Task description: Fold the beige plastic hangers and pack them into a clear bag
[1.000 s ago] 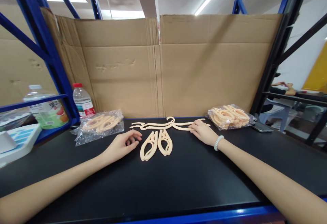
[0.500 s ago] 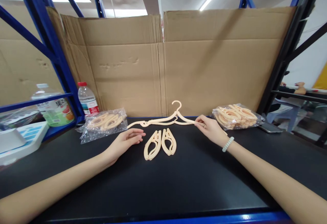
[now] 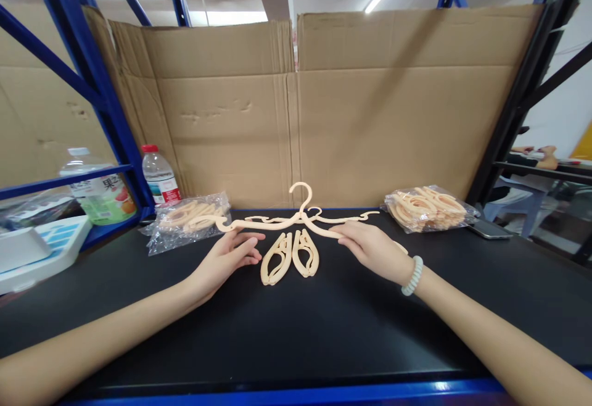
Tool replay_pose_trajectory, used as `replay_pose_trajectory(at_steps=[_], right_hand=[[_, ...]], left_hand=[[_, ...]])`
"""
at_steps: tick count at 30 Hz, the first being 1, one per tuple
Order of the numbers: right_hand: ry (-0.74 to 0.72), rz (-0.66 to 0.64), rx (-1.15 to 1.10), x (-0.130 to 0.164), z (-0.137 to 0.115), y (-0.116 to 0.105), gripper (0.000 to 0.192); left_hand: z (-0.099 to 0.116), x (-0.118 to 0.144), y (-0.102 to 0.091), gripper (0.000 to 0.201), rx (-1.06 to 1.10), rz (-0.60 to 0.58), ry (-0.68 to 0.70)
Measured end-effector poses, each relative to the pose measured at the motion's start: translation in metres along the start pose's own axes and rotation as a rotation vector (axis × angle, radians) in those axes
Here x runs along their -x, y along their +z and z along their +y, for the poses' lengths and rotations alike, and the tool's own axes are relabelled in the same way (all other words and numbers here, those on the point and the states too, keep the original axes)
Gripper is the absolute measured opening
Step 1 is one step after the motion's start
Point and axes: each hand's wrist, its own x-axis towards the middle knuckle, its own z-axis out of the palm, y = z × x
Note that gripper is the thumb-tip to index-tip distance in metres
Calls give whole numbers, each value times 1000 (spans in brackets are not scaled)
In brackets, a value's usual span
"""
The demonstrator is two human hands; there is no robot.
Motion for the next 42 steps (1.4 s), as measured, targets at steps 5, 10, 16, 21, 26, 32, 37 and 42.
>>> replay_pose_trajectory(at_steps=[5,10,16,21,26,32,37,42], right_hand=[[8,-24,69,2,3,0,28],[-22,-80,107,4,12,-4,29],[-35,-168,31,3,3,-2,30],[-100,-129,166,1,4,-2,27],[-6,-57,454,4,5,-6,22],[106,-69,679,5,-7,-7,22],[3,0,586,4,-5,-5,22],[-41,89,235,3,2,-2,17]], left_hand=[[1,-1,-2,34,110,84,-42],[-3,-3,-5,54,135,101,-26],[-6,2,1,47,-156,-179,127],[-1,5,2,28,-350,-150,201],[1,4,-1,29,-384,-63,194],[1,5,1,31,-334,-88,167],[0,4,1,31,-320,-65,163],[0,5,1,32,-296,-44,152]])
